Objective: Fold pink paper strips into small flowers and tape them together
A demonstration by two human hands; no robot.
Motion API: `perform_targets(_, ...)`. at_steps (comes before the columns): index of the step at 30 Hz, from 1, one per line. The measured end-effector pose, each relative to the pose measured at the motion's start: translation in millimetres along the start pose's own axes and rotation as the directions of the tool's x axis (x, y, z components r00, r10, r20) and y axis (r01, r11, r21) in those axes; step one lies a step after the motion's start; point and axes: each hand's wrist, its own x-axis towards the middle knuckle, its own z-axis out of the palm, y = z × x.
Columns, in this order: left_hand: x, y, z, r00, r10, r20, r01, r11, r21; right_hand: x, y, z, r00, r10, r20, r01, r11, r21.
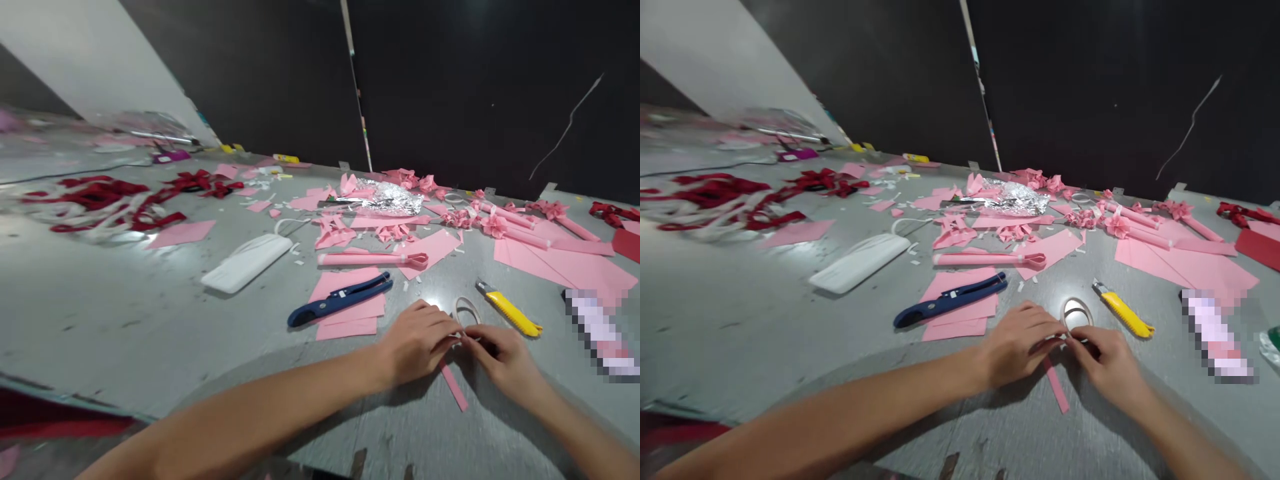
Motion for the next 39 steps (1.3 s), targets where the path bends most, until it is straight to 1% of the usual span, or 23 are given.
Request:
perform_targets(2, -0.3, -0.8, 2.0, 1.0, -0.005, 0.007, 0.005, 1.0, 0.003, 0.0, 1.3, -0.2, 1.0, 0.02, -0.003, -0.02, 1.0, 0.002)
perform_targets(6, -0.6, -2.5, 3.9, 0.999, 0.035, 0.008, -0.035, 0.999, 0.022, 1.5, 3.3, -1.7, 0.998, 0.057, -0.02, -0.057, 0.998, 0.013)
perform_targets(9, 0.0, -2.7, 3.7, 0.999, 0.027, 0.018, -0.028, 0.998, 0.048, 2.1, 4.6, -2.1, 0.997, 0.081, -0.003, -0.081, 0.997, 0.003)
perform_targets(16, 3.7, -1.1, 5.9, 1.0, -0.01, -0.005, 0.01, 1.0, 0.02, 3.8, 3.3, -3.7, 0.997, 0.034, 0.07, -0.033, 0.999, -0.006)
perform_targets(20, 4.7, 0.4, 4.4, 1.0, -0.002, -0.001, 0.002, 1.0, 0.028, 4.1, -2.4, -5.2, 0.994, 0.019, 0.111, -0.017, 1.0, -0.019)
perform_targets(24, 5.6, 3.0, 0.4, 0.999, 0.032, -0.015, -0.031, 0.998, 0.05, 3.5, -5.2, -4.5, 0.997, -0.004, 0.077, 0.008, 0.999, -0.052)
perform_targets(27, 5.4, 4.8, -1.4, 0.996, 0.091, -0.02, -0.09, 0.994, 0.059, 2.6, -5.1, -3.0, 0.998, -0.019, 0.056, 0.024, 0.996, -0.084)
perform_targets(29, 4.6, 5.5, -1.2, 0.991, 0.137, -0.005, -0.136, 0.99, 0.038, 1.6, -4.2, -1.8, 0.999, -0.038, 0.03, 0.041, 0.993, -0.113)
perform_targets(31, 3.6, 5.8, -0.1, 0.989, 0.146, 0.018, -0.146, 0.989, -0.01, 0.3, -3.5, -0.4, 0.999, -0.048, 0.0, 0.047, 0.989, -0.14)
perform_targets(33, 2.9, 6.0, 1.3, 0.996, 0.086, 0.018, -0.084, 0.994, -0.07, -1.0, -3.3, 1.4, 0.999, -0.047, -0.017, 0.044, 0.988, -0.149)
perform_targets(35, 2.9, 6.6, 2.6, 1.0, 0.006, -0.012, -0.007, 0.991, -0.134, -1.9, -3.8, 4.0, 0.998, -0.053, -0.027, 0.049, 0.988, -0.145)
perform_targets(37, 4.1, 8.2, 4.0, 0.997, -0.055, -0.051, 0.044, 0.98, -0.196, -2.2, -4.3, 7.5, 0.995, -0.084, -0.047, 0.076, 0.985, -0.154)
perform_targets(39, 6.8, 10.4, 5.9, 0.989, -0.118, -0.086, 0.091, 0.96, -0.264, -2.1, -4.6, 12.0, 0.988, -0.123, -0.097, 0.103, 0.977, -0.184)
